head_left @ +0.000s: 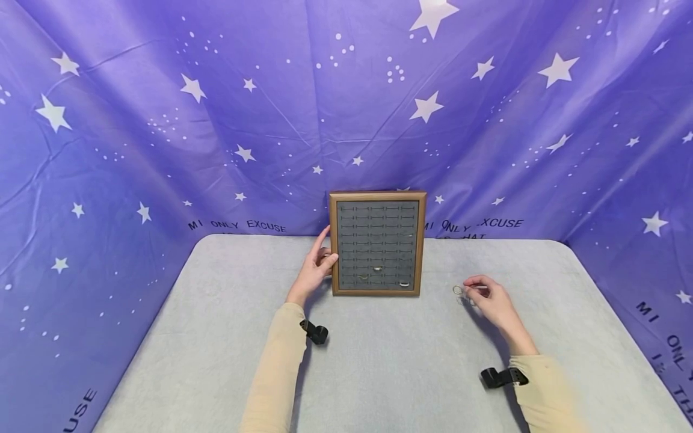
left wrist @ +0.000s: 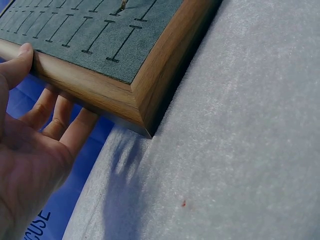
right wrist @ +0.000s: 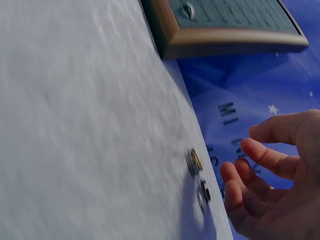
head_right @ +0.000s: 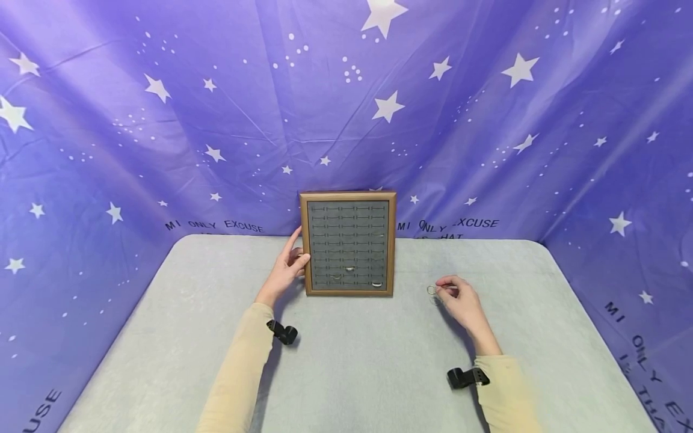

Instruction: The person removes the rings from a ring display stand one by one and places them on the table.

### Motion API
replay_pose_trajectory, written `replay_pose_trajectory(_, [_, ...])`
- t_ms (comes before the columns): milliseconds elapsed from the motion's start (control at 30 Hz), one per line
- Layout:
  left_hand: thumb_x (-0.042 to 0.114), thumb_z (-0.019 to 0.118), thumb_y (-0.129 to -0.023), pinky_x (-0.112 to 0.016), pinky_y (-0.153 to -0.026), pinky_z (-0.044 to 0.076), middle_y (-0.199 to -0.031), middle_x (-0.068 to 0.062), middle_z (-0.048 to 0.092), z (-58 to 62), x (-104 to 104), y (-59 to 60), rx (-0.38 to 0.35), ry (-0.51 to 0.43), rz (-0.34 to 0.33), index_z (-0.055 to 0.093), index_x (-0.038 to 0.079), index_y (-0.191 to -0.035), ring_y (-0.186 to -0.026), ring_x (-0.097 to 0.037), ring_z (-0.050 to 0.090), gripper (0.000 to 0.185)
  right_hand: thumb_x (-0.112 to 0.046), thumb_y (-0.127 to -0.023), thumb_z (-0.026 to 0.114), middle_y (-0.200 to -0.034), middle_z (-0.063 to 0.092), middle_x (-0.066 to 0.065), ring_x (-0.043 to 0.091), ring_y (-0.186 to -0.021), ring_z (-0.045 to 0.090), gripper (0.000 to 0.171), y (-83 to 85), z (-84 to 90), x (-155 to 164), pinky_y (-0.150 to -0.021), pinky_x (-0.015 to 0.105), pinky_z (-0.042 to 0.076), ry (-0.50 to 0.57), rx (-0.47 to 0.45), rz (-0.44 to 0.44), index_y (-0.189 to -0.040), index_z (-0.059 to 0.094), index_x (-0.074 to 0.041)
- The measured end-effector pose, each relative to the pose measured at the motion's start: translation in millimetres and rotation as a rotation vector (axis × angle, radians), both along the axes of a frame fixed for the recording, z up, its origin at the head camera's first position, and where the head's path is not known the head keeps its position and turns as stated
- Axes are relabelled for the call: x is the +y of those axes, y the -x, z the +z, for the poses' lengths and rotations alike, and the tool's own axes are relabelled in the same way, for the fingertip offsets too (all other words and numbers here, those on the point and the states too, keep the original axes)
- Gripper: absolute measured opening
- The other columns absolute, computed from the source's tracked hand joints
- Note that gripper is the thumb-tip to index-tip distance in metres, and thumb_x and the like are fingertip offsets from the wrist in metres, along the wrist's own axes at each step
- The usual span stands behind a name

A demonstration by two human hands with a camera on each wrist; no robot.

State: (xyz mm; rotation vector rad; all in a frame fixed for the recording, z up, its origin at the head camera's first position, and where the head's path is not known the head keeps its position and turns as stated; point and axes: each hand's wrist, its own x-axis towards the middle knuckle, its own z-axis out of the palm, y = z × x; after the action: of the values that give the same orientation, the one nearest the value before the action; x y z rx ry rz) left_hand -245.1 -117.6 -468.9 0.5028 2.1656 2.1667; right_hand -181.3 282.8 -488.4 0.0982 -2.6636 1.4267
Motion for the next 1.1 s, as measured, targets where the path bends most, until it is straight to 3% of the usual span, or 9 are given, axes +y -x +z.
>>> replay_pose_trajectory(333, [0.001, 0.053, -0.098, -0.036, -0.073, 0.055, -0.107, -0.023, 0.059, -1.8, -0.3, -1.6, 0.008, 0.011, -0.003, 0.019, 0.013, -0.156, -0.084, -0.022, 0.058, 0.068, 0.003, -0.089, 0.061, -0.085, 0.064, 0.020, 0.010, -0.065, 0.057, 0.014, -0.8, -3.1, -29.8, -0.048, 0.022, 0.044, 0.097, 0.039, 0.042, -0.102, 0.062, 0.008])
replay_pose_trajectory(533, [0.002, 0.055, -0.097, -0.032, -0.067, 0.053, -0.102, -0.018, 0.058, -3.6, 0.3, -0.9, 0.035, 0.014, 0.009, 0.021, 0.013, -0.155, -0.079, -0.023, 0.055, 0.068, 0.005, -0.087, 0.062, -0.085, 0.065, 0.019, 0.013, -0.068, 0.058, 0.015, -0.5, -3.8, -42.4, -0.052, 0.023, 0.045, 0.107, 0.025, 0.074, -0.102, 0.062, 0.008])
replay_pose_trajectory(733, [0.002, 0.056, -0.097, -0.046, -0.063, 0.052, -0.096, -0.021, 0.052, -3.7, 0.1, 0.3, 0.063, 0.029, 0.020, 0.022, 0.009, -0.154, -0.070, -0.019, 0.048, 0.068, 0.004, -0.085, 0.065, -0.085, 0.066, 0.016, 0.013, -0.069, 0.059, 0.016, 1.5, -3.4, -54.4, -0.056, 0.023, 0.047, 0.094, 0.031, 0.099, -0.101, 0.063, 0.006])
replay_pose_trajectory(933, [0.002, 0.057, -0.096, -0.034, -0.063, 0.054, -0.100, -0.026, 0.049, -3.2, 1.1, 0.6, 0.025, 0.003, 0.028, 0.024, 0.011, -0.154, -0.074, -0.018, 0.052, 0.068, 0.004, -0.084, 0.066, -0.086, 0.067, 0.016, 0.014, -0.070, 0.059, 0.018, 3.4, 0.3, -67.4, -0.057, 0.023, 0.047, 0.101, 0.032, 0.130, -0.102, 0.063, 0.006])
replay_pose_trajectory(1100, [0.001, 0.057, -0.096, -0.033, -0.064, 0.053, -0.103, -0.029, 0.051, -2.4, 2.9, -0.3, 0.012, -0.018, 0.042, 0.025, 0.011, -0.154, -0.077, -0.018, 0.057, 0.067, 0.004, -0.085, 0.067, -0.087, 0.067, 0.014, 0.018, -0.071, 0.059, 0.019, 5.4, 2.8, -77.1, -0.059, 0.024, 0.048, 0.103, 0.015, 0.148, -0.103, 0.063, 0.005])
